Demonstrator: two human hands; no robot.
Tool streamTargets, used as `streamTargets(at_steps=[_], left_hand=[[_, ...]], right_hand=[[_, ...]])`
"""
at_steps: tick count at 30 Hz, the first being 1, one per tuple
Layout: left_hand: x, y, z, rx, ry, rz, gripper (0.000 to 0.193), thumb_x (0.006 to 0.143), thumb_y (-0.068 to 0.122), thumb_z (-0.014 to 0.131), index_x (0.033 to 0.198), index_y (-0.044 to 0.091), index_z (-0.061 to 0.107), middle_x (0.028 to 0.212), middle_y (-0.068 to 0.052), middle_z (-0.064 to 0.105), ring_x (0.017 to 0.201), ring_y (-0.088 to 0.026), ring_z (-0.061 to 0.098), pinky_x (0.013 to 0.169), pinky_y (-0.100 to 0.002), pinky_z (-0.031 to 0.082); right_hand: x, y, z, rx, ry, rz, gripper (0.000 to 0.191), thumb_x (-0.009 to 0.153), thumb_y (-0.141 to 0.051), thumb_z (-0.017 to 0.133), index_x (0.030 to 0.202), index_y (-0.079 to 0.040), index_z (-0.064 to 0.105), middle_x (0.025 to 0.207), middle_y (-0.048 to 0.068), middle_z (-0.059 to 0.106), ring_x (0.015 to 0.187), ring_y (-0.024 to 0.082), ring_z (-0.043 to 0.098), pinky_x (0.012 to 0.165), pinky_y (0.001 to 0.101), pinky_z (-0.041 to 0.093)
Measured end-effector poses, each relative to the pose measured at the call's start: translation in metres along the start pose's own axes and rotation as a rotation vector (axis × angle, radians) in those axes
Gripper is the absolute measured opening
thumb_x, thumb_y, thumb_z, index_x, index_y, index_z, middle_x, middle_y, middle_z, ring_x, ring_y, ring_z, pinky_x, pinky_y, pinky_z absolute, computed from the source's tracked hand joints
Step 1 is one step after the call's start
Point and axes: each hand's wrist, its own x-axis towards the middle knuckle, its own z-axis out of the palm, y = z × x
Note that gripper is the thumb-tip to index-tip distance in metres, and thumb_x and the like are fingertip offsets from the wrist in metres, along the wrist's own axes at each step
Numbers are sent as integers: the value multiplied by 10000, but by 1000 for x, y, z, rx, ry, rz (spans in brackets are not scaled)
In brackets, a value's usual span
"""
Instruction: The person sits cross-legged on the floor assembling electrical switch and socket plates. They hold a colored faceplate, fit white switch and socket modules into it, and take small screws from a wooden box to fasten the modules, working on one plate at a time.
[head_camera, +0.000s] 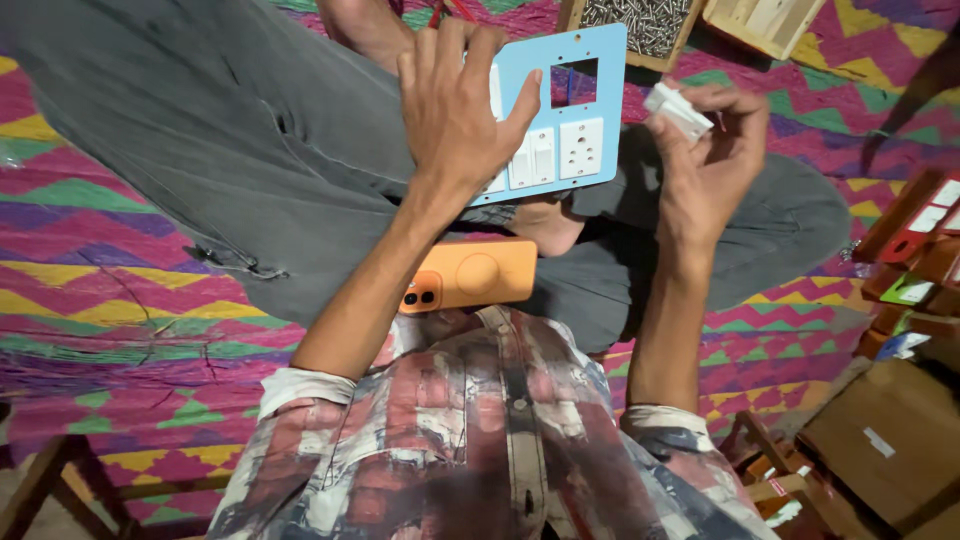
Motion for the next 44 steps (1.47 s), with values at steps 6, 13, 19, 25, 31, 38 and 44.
streamTargets(at_steps=[6, 13, 19, 25, 31, 38, 44], left_hand=[[-4, -3, -1, -25, 45, 65, 367, 938, 301, 796, 1177, 67, 644, 1157, -65, 609, 1135, -267, 543, 1036, -460, 360], [-6, -6, -7, -108, 39, 42, 385, 933, 270, 787, 1219, 52, 649, 1176, -71, 629, 1136, -265, 566, 1048, -458, 367], [-8, -10, -7, -120, 63, 42, 380, 914, 268, 795, 1200, 57, 660, 1160, -64, 635, 1107, -258, 566, 1023, -456, 369], [-9, -10, -7, -132, 32, 39, 426, 882, 266, 807, 1215, 56, 645, 1181, -59, 628, 1121, -253, 563, 1026, -456, 372], [-9, -9, -12, -124, -1, 69, 527, 850, 318, 831, 1254, 57, 617, 1234, -77, 601, 1174, -272, 542, 1054, -473, 346], [-8, -6, -14, -138, -47, 105, 663, 824, 366, 850, 1335, 41, 583, 1316, -108, 576, 1220, -292, 527, 1087, -489, 323], [-9, -6, -15, -109, -107, 162, 640, 860, 399, 878, 1383, 172, 587, 1395, -45, 572, 1265, -267, 514, 1128, -518, 311]], right_hand=[[14, -41, 19, -103, -311, 21, 522, 1080, 160, 709, 1461, -47, 418, 1274, 141, 668, 1168, 200, 677, 1001, 303, 595], [42, -52, 32, -276, -493, -61, 664, 1032, 161, 729, 1522, -70, 345, 1283, 157, 673, 1039, 186, 737, 867, 277, 602], [32, -39, 41, -306, -326, -30, 598, 1019, 85, 852, 1456, -60, 470, 1205, 98, 716, 989, 140, 700, 802, 257, 561], [13, -39, 61, -624, -206, -168, 457, 923, -66, 904, 1279, -70, 617, 1090, 55, 758, 970, 167, 704, 822, 316, 532], [18, -43, 68, -671, -182, -216, 412, 885, -91, 918, 1222, -74, 682, 1020, 51, 734, 921, 206, 645, 812, 353, 506], [17, -44, 61, -671, -205, -156, 289, 883, -107, 919, 1121, -44, 767, 951, 60, 742, 818, 212, 605, 705, 351, 468], [14, -40, 60, -627, -174, -170, 263, 922, -120, 923, 1135, -66, 779, 982, 78, 755, 827, 213, 651, 724, 339, 499]])
